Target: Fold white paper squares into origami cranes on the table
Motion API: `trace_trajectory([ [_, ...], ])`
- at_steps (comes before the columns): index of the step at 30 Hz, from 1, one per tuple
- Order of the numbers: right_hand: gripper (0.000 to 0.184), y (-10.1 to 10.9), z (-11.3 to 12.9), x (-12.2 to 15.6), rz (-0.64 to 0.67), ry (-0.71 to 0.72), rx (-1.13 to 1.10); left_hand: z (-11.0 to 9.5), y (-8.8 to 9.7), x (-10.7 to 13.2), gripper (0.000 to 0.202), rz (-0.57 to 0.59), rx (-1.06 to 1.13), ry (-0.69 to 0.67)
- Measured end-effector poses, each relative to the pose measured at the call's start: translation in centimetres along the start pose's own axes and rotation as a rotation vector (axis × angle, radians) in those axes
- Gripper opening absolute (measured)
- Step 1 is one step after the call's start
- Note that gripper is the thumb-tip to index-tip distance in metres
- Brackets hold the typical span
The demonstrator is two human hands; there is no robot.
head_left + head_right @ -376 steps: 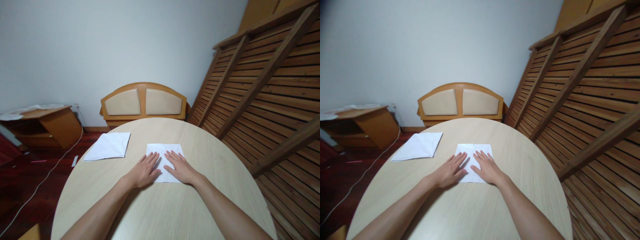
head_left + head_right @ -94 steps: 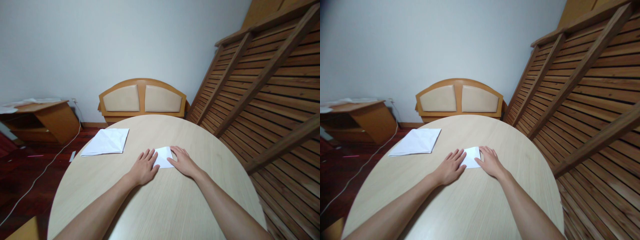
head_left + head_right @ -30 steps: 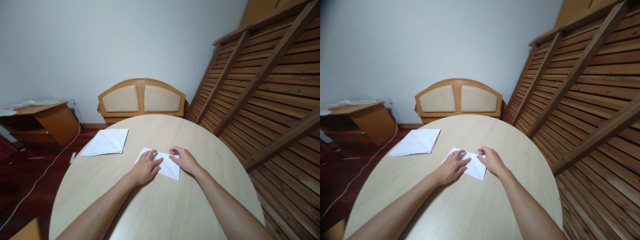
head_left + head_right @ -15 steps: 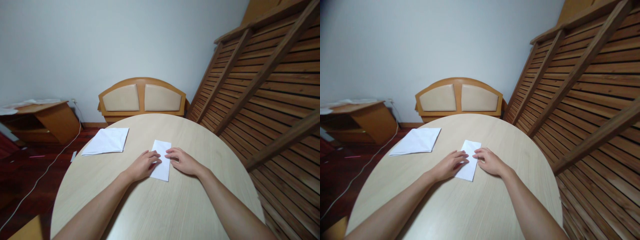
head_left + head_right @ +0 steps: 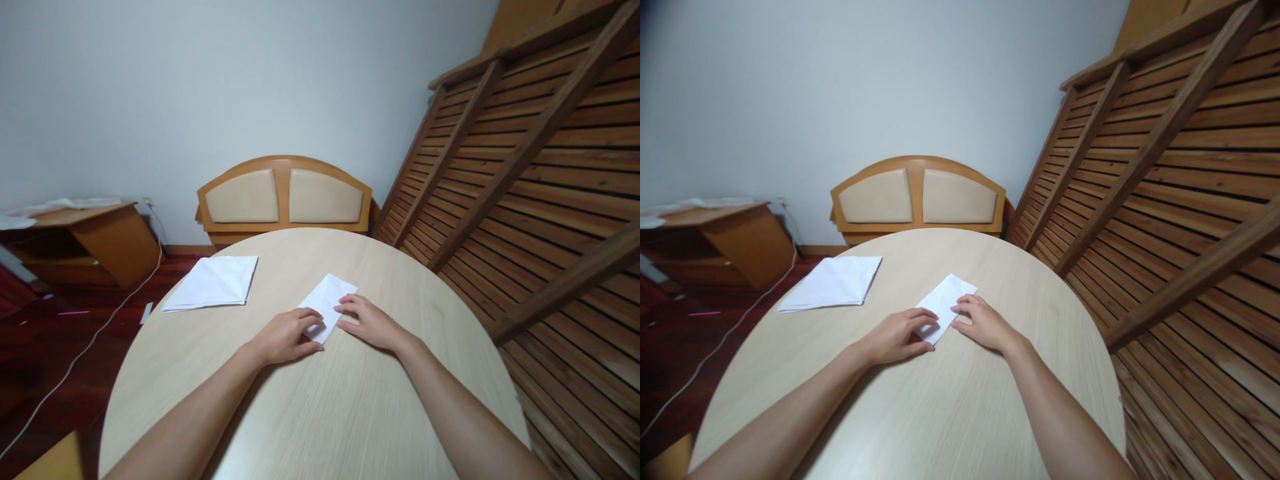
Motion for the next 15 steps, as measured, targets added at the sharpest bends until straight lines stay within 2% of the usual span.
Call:
trace_trajectory([
  [5,0.031,-0.2,0.4,0.0,-0.002,0.029,-0.012,0.0,0.3,-0.1,0.027,-0.038,0.03,0.059],
  [10,0.024,-0.1,0.6,-0.1,-0.001,0.045,-0.016,0.5,0.3,-0.2,0.031,-0.063,0.048,0.182],
  [15,0.013,0.1,1.5,-0.3,-0.027,0.086,0.0,1.0,0.3,-0.4,0.034,-0.159,0.051,0.327],
])
Point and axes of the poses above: each hand's wrist, its own x-axis away from the middle knuckle, its own y-axis out of the back of the hand, z = x × y, the point moved 3 cm from there along -x, towards the middle knuckle, and after that the axes turned 6 degrees about -x, right-handed, at the moved point
